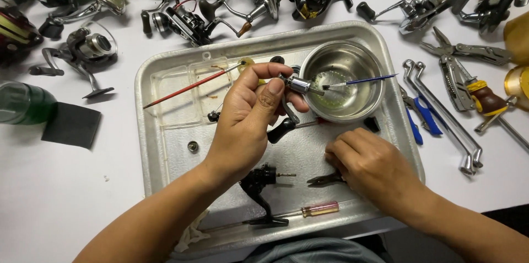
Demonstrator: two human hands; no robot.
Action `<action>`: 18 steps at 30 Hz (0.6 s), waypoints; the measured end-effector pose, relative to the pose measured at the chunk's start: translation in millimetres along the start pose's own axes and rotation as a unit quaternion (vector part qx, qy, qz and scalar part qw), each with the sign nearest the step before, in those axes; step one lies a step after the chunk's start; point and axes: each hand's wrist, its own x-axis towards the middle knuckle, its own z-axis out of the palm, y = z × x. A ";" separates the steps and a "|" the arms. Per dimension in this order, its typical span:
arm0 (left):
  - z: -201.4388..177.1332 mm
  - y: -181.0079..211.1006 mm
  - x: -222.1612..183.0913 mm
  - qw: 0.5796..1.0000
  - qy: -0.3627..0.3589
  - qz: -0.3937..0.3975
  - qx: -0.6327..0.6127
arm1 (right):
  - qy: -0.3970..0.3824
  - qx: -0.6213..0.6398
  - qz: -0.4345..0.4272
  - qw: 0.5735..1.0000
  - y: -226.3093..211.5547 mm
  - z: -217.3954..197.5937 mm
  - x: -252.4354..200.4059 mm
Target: Reassembling the internal components of a fishing reel, including cleaning and lubricating parts.
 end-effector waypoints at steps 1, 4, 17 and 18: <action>-0.8 -1.8 0.5 1.000 -0.001 0.001 0.001 | 0.002 0.000 0.001 1.000 -1.7 -11.1 1.1; -4.3 -5.4 1.8 1.000 0.009 -0.016 -0.007 | 0.054 0.075 -0.016 0.996 -4.5 -47.5 -5.0; 0.6 -17.8 -4.6 0.982 -0.021 -0.149 -0.113 | -0.092 0.102 0.009 0.991 20.4 -55.0 -59.7; 1.2 -19.3 -6.3 0.980 -0.020 -0.160 -0.120 | -0.055 0.076 -0.014 0.996 20.0 -45.3 -51.1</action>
